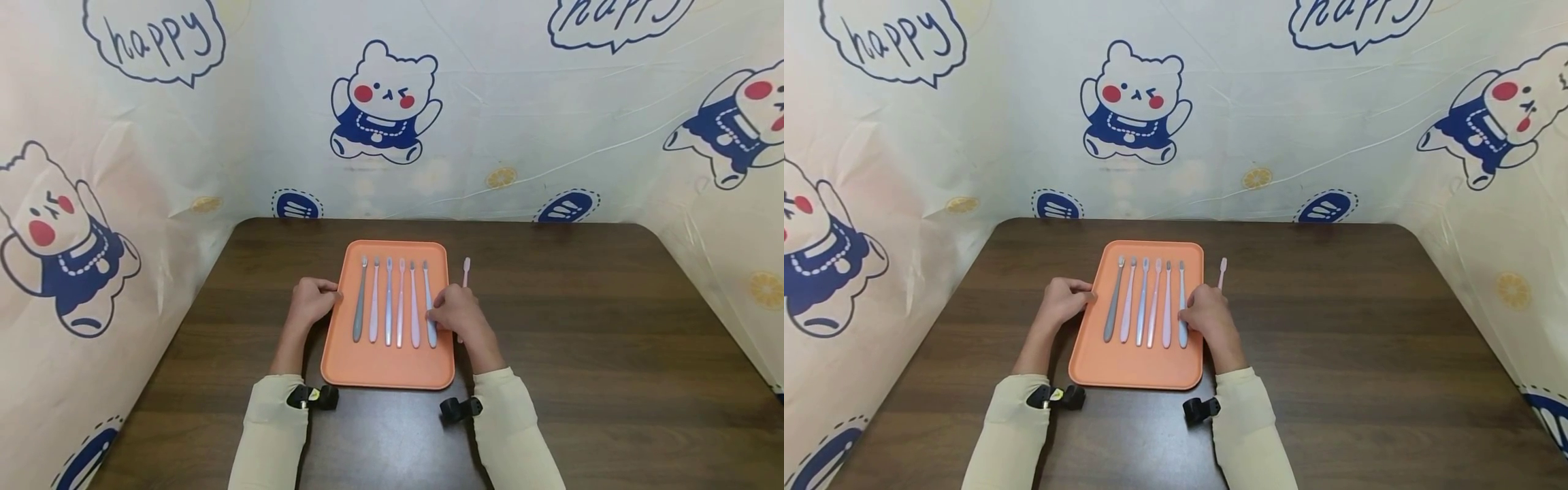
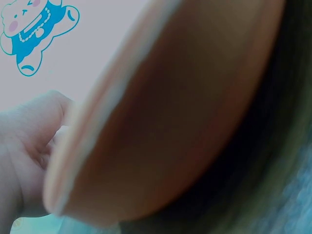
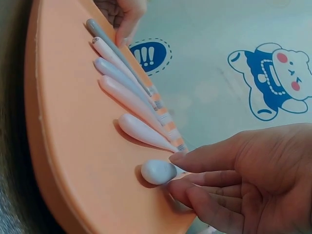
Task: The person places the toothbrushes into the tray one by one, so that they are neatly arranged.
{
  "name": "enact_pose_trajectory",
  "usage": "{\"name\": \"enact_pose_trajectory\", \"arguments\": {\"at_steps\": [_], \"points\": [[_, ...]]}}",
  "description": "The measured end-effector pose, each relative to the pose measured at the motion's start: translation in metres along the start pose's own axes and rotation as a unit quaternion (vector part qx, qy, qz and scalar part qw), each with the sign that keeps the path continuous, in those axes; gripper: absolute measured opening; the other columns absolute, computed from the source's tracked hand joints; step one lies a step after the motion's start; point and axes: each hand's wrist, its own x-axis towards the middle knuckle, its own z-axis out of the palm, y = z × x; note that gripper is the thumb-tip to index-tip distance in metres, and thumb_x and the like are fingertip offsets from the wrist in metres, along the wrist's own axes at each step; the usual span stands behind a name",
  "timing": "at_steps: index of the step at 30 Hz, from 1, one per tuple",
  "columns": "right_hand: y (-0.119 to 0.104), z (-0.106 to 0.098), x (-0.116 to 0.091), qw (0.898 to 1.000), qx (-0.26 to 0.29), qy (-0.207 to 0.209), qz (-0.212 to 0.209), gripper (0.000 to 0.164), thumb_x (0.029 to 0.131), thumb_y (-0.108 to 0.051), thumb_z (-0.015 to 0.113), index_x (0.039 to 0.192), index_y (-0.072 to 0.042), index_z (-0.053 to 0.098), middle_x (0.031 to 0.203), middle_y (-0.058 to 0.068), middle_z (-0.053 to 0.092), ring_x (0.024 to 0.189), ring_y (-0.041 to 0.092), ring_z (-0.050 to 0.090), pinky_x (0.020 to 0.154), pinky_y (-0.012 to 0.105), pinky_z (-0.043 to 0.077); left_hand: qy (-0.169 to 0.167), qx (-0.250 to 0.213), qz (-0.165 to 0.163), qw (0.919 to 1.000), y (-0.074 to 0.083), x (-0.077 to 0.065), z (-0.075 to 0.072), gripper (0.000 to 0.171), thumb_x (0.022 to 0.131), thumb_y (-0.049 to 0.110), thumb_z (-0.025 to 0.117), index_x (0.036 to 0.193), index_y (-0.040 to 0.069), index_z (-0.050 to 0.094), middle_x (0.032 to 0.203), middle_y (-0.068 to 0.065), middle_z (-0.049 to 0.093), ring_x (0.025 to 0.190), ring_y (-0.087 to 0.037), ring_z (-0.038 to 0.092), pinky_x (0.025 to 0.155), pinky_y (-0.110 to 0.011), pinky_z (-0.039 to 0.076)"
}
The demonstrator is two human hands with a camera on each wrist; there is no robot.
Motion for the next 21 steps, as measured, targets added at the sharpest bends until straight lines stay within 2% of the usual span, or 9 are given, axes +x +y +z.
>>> {"name": "enact_pose_trajectory", "arguments": {"at_steps": [4, 9, 16, 21], "points": [[0.001, -0.001, 0.0, 1.0, 0.002, -0.004, -0.003, 0.017, 0.088, -0.015, 0.078, 0.096, 0.0, 0.074, 0.073, 0.009, 0.069, 0.057, 0.012, 0.065, 0.054, 0.023, 0.051, 0.0, 0.003, 0.001, 1.0, 0.0, 0.0, 0.0, 0.027, 0.09, 0.014, 0.067, 0.109, 0.0, 0.078, 0.102, -0.02, 0.078, 0.085, -0.024, 0.073, 0.075, -0.033, 0.057], [0.003, 0.0, 0.002, 1.0, 0.015, -0.009, -0.008, 0.018, 0.089, -0.013, 0.077, 0.1, 0.001, 0.073, 0.08, 0.011, 0.073, 0.06, 0.011, 0.068, 0.058, 0.024, 0.055, 0.008, 0.011, 0.001, 0.9999, 0.001, -0.001, 0.0, 0.027, 0.088, 0.014, 0.067, 0.109, -0.001, 0.078, 0.105, -0.02, 0.077, 0.091, -0.026, 0.071, 0.079, -0.036, 0.057], [0.006, 0.0, 0.0, 0.999, 0.042, -0.011, -0.017, 0.017, 0.09, -0.013, 0.075, 0.101, 0.001, 0.075, 0.082, 0.012, 0.073, 0.061, 0.012, 0.067, 0.058, 0.023, 0.055, 0.004, 0.011, -0.004, 0.9999, 0.002, -0.001, 0.0, 0.028, 0.089, 0.015, 0.067, 0.11, -0.001, 0.077, 0.105, -0.02, 0.077, 0.092, -0.027, 0.071, 0.08, -0.036, 0.057], [0.013, -0.003, 0.0, 0.997, 0.065, 0.007, -0.04, 0.019, 0.093, -0.014, 0.07, 0.104, 0.001, 0.076, 0.086, 0.013, 0.073, 0.065, 0.013, 0.067, 0.06, 0.025, 0.055, 0.003, 0.008, -0.004, 1.0, 0.001, 0.0, 0.001, 0.028, 0.089, 0.015, 0.067, 0.11, 0.0, 0.077, 0.104, -0.019, 0.077, 0.089, -0.025, 0.071, 0.077, -0.034, 0.057]]}}
